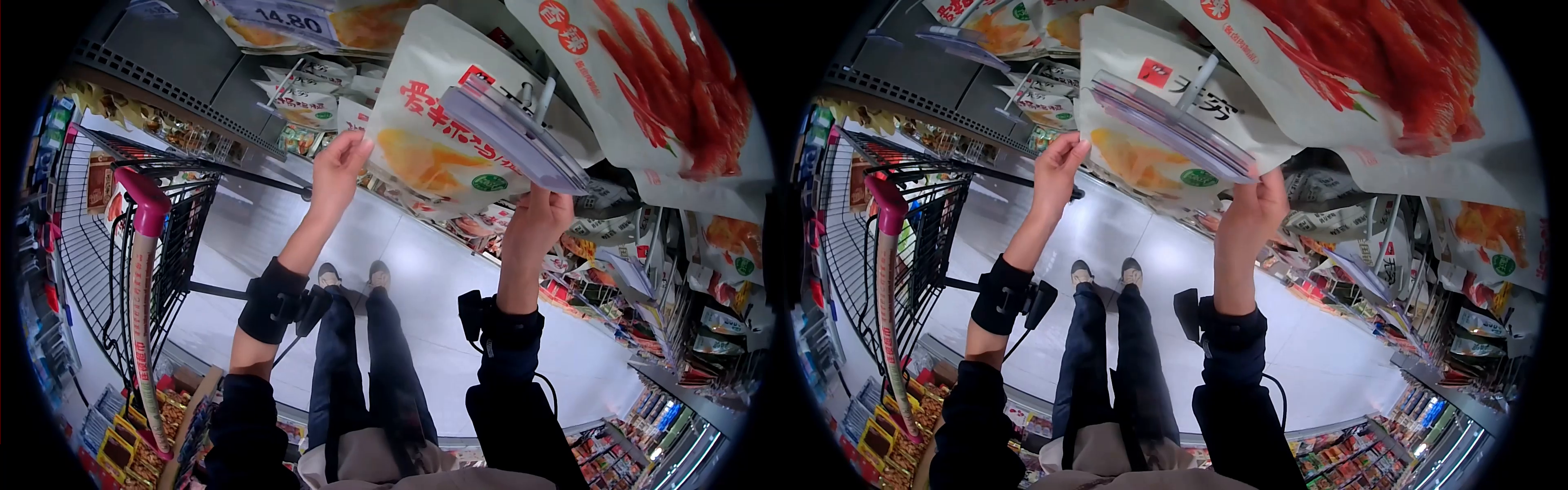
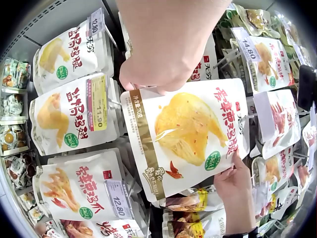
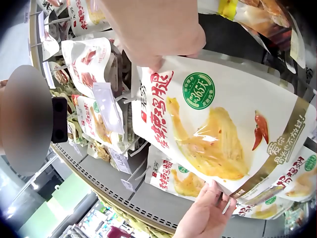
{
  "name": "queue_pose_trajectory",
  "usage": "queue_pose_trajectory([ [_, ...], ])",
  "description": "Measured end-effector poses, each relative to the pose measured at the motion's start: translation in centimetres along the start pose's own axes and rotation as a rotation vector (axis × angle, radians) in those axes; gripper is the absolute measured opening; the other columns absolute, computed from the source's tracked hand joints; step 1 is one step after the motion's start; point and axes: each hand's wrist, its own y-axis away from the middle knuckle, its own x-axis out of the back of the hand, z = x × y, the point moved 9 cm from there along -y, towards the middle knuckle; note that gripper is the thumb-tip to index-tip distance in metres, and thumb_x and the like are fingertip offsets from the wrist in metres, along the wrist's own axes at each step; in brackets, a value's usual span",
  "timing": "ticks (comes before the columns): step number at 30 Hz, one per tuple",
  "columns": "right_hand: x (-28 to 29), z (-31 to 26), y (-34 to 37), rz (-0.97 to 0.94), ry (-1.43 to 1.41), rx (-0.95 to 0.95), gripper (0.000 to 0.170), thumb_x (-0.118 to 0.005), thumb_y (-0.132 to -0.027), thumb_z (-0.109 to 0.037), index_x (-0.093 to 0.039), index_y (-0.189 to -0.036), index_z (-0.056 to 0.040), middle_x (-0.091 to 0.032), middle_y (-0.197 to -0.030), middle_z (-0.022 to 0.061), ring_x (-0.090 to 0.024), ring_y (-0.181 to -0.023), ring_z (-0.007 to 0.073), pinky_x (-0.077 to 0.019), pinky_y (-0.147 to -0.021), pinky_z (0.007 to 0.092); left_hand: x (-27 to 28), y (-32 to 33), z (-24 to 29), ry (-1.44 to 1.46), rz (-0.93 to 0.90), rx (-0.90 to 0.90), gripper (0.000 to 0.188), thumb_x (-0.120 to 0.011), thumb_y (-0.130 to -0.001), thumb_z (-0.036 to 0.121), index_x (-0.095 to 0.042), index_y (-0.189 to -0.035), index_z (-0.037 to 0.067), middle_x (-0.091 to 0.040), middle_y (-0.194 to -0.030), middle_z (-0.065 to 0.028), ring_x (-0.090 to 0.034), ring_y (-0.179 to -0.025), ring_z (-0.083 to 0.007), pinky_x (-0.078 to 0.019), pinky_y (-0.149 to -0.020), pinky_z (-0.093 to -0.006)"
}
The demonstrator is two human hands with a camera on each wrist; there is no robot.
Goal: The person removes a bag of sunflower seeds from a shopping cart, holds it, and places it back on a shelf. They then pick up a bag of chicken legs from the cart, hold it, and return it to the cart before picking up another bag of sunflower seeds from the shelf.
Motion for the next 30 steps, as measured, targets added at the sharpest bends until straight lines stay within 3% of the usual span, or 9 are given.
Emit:
queue_pose_trajectory([
  [5, 0.1, 0.5, -1.1, 0.029, 0.06, 0.0, 0.018, -0.054, -0.085, -0.013, -0.056, -0.096, 0.0014, -0.059, -0.085, 0.0022, -0.051, -0.074, 0.0052, -0.0399, -0.068, 0.0182, -0.4, -1.4, -0.7, -0.014, -0.018, 0.007, 0.018, -0.057, -0.084, 0.013, -0.057, -0.097, 0.0, -0.058, -0.085, 0.0018, -0.05, -0.076, -0.0032, -0.0383, -0.07, -0.0167],
  [14, -0.4, 0.8, -3.8, 0.08, -0.09, 0.092, 0.023, -0.058, -0.084, -0.02, -0.057, -0.097, -0.0003, -0.06, -0.083, 0.0018, -0.052, -0.073, 0.0062, -0.0389, -0.069, 0.0175, -2.7, -4.6, -0.3, 0.045, -0.068, -0.047, 0.016, -0.057, -0.082, 0.011, -0.057, -0.092, -0.001, -0.06, -0.078, -0.001, -0.052, -0.072, -0.0044, -0.0405, -0.064, -0.0179],
  [17, 0.3, 1.7, -4.4, 0.052, 0.069, 0.005, 0.026, -0.051, -0.084, -0.01, -0.049, -0.106, 0.0031, -0.055, -0.102, 0.0107, -0.054, -0.093, 0.0168, -0.0422, -0.08, 0.026, -3.0, -5.4, -0.9, -0.049, -0.058, -0.024, 0.018, -0.057, -0.084, 0.013, -0.058, -0.096, 0.0, -0.059, -0.081, 0.0022, -0.05, -0.072, -0.0026, -0.0396, -0.066, -0.017],
  [20, 0.3, 0.9, -3.9, 0.091, 0.051, 0.069, 0.023, -0.051, -0.083, -0.008, -0.052, -0.103, 0.0025, -0.056, -0.095, 0.0075, -0.053, -0.08, 0.0111, -0.0423, -0.068, 0.0217, -3.1, -5.1, -1.5, -0.054, -0.049, 0.0, 0.018, -0.058, -0.082, 0.013, -0.058, -0.094, -0.001, -0.059, -0.076, -0.0016, -0.053, -0.071, -0.0073, -0.0416, -0.065, -0.0203],
  [23, 0.2, 0.1, -2.5, -0.015, 0.033, 0.057, 0.016, -0.055, -0.085, -0.015, -0.057, -0.092, -0.0003, -0.059, -0.083, 0.0034, -0.051, -0.072, 0.0068, -0.0392, -0.066, 0.0198, -3.0, -4.0, -1.2, -0.06, -0.042, -0.079, 0.017, -0.058, -0.082, 0.013, -0.058, -0.092, 0.0, -0.059, -0.076, -0.0006, -0.052, -0.07, -0.0065, -0.0413, -0.065, -0.0197],
  [30, 0.3, 0.4, -1.0, 0.048, -0.058, -0.022, 0.016, -0.052, -0.084, -0.004, -0.055, -0.098, 0.0019, -0.059, -0.091, 0.0061, -0.054, -0.079, 0.0086, -0.041, -0.073, 0.0207, -2.6, -2.6, -1.9, 0.055, -0.045, 0.003, 0.015, -0.059, -0.082, 0.013, -0.058, -0.091, 0.001, -0.058, -0.078, 0.0003, -0.051, -0.072, -0.0047, -0.0404, -0.065, -0.0187],
])
